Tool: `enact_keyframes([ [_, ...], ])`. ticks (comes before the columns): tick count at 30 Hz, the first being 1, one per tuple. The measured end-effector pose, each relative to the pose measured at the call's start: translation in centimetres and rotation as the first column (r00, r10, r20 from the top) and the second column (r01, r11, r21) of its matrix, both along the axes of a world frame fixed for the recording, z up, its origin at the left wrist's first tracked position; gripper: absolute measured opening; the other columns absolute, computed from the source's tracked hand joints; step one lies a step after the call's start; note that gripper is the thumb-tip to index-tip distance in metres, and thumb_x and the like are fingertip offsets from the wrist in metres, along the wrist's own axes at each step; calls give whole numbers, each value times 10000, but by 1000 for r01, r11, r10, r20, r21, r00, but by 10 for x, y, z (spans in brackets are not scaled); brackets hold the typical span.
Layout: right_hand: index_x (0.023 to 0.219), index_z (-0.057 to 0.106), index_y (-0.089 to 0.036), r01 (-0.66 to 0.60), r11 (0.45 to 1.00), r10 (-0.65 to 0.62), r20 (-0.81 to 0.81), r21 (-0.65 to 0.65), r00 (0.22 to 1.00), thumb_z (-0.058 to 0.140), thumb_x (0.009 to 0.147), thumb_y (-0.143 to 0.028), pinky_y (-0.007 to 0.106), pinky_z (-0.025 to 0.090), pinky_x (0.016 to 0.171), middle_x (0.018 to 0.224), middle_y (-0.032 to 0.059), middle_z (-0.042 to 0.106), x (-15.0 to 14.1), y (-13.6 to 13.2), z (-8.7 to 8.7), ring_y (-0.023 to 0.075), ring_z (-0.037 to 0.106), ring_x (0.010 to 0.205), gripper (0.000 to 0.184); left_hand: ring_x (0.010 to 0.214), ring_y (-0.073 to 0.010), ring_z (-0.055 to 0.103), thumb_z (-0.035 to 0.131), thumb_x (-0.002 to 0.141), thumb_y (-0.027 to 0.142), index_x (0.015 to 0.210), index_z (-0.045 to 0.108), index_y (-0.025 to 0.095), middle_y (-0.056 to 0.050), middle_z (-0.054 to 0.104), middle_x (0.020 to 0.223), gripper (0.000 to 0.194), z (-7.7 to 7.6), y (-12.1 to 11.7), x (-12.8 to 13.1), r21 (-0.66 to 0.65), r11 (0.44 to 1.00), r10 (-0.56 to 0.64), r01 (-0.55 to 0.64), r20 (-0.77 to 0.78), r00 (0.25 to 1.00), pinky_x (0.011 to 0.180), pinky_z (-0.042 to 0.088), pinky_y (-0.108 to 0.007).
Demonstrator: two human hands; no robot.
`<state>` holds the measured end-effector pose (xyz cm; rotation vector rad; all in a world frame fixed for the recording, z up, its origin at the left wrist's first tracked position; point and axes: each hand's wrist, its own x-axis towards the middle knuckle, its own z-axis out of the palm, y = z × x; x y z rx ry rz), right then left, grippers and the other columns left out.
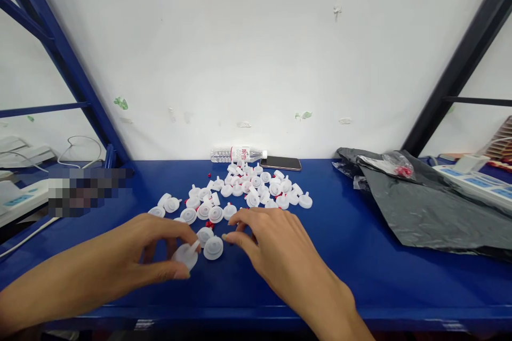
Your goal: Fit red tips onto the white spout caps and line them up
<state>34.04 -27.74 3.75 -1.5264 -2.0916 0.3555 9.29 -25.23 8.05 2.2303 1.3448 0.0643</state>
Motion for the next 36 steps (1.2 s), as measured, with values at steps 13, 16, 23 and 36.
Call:
enact_keyframes([
  [13, 1039, 727, -254, -13, 999, 22, 293, -34, 956, 546, 1029, -195, 303, 362, 631, 1011, 17, 733, -27, 12, -22, 208, 711, 851, 190, 1025, -195, 633, 647, 927, 403, 1291, 663, 389, 48, 711, 1164, 365, -35, 15, 8, 36, 984, -175, 173, 56, 983, 892, 441, -269],
  [16, 1022, 709, -237, 0, 1000, 4, 287, -15, 958, 571, 1023, -217, 306, 361, 647, 999, 19, 733, -22, 14, -27, 221, 707, 874, 139, 1037, -189, 623, 640, 931, 370, 1251, 680, 398, 70, 716, 1124, 324, -35, 14, 5, 65, 987, -152, 149, 46, 987, 880, 431, -263],
  [23, 1003, 687, -243, 10, 1000, -5, 272, -18, 962, 616, 1006, -238, 313, 350, 660, 989, 2, 737, -14, 12, -26, 222, 702, 877, 71, 1000, -202, 637, 648, 908, 516, 1167, 706, 354, 30, 711, 1068, 311, -36, 16, -4, 22, 996, -82, 82, 8, 997, 861, 441, -291],
  [36, 937, 698, -254, -30, 997, 37, 111, -67, 993, 593, 1010, -198, 288, 362, 639, 804, -41, 739, -5, 8, -15, 176, 673, 721, 140, 958, -202, 632, 730, 842, 453, 1122, 719, 354, 46, 703, 1004, 298, -40, 17, 1, 32, 994, -104, 104, 12, 994, 806, 434, -275],
])
